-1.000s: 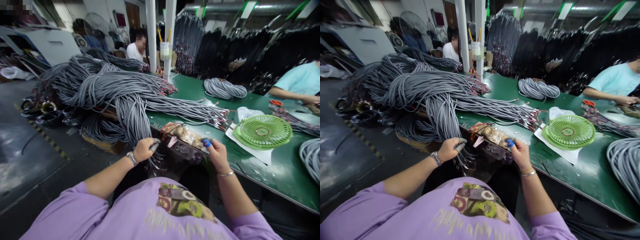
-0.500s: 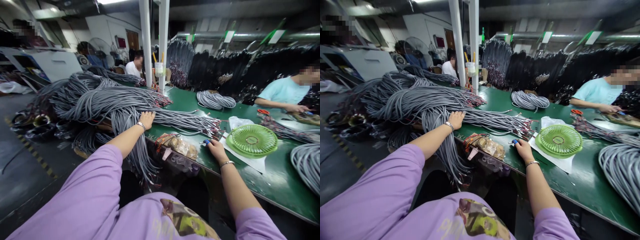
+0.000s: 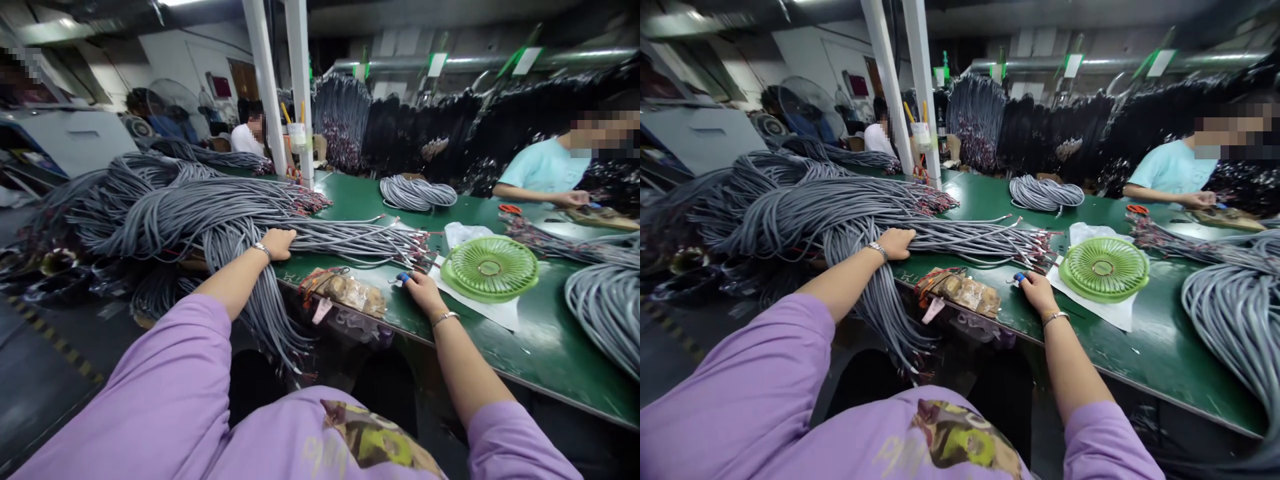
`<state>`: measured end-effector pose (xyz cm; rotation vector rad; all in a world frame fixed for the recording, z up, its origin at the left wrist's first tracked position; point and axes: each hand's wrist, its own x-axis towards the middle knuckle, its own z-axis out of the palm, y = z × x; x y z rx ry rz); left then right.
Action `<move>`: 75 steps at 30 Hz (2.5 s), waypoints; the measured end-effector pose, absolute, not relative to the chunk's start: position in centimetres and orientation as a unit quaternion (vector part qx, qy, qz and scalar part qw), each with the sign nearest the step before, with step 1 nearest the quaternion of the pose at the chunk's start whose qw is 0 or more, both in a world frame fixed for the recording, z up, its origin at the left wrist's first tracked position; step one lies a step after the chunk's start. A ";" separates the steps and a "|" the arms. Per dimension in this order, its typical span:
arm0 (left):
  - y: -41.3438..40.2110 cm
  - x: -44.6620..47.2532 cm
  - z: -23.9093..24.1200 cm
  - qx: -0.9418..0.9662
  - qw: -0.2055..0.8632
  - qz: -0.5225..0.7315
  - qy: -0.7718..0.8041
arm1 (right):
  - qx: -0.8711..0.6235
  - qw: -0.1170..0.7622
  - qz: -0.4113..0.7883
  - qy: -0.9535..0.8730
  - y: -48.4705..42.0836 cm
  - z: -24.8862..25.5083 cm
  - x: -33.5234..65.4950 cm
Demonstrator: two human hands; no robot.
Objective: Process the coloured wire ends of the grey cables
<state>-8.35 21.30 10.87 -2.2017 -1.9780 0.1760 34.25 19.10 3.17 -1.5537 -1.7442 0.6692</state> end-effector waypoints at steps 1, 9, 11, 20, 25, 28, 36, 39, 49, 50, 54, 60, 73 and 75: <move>21.3 -8.3 11.1 -0.743 0.085 0.068 -0.660 | -0.597 0.346 0.255 -0.677 19.0 3.3 34.2; 22.0 -6.4 10.0 -0.733 0.125 0.093 -0.662 | -0.592 0.338 0.242 -0.690 19.4 3.8 34.3; 22.5 -6.1 10.0 -0.723 0.121 0.101 -0.673 | -0.592 0.344 0.244 -0.686 19.5 3.6 34.4; 22.7 -9.5 14.9 -0.628 0.113 -0.151 -0.755 | -0.580 0.357 0.261 -0.684 19.5 3.4 34.8; 21.6 -9.7 16.0 -0.610 0.100 -0.211 -0.757 | -0.587 0.348 0.254 -0.685 19.8 3.1 34.7; 21.2 -7.2 16.0 -0.739 0.085 -0.049 -0.667 | -0.589 0.340 0.252 -0.688 20.1 2.9 34.6; 20.7 2.2 13.2 -0.832 0.057 0.110 -0.540 | -0.579 0.356 0.249 -0.689 20.2 2.5 34.9; 20.9 2.2 14.4 -0.813 0.045 0.029 -0.580 | -0.578 0.357 0.250 -0.690 20.2 2.5 34.9; 21.0 -4.1 25.1 -0.524 -0.153 -0.647 -0.532 | -0.592 0.349 0.251 -0.682 19.9 3.0 34.8; 20.5 -4.0 25.6 -0.530 -0.156 -0.648 -0.524 | -0.590 0.352 0.255 -0.680 19.8 3.0 34.8; 16.9 -2.8 26.1 -0.628 -0.173 -0.638 -0.411 | -0.589 0.360 0.283 -0.666 19.6 3.0 34.7; 8.7 -1.6 23.4 -0.780 -0.200 -0.463 -0.371 | -0.596 0.357 0.283 -0.661 19.4 3.0 34.6; -3.8 -2.2 9.9 -0.808 -0.285 -0.318 -0.406 | -0.606 0.380 0.283 -0.639 18.8 3.1 34.7; -4.9 -3.7 8.0 -0.750 -0.346 -0.375 -0.420 | -0.601 0.386 0.290 -0.637 18.9 3.0 34.7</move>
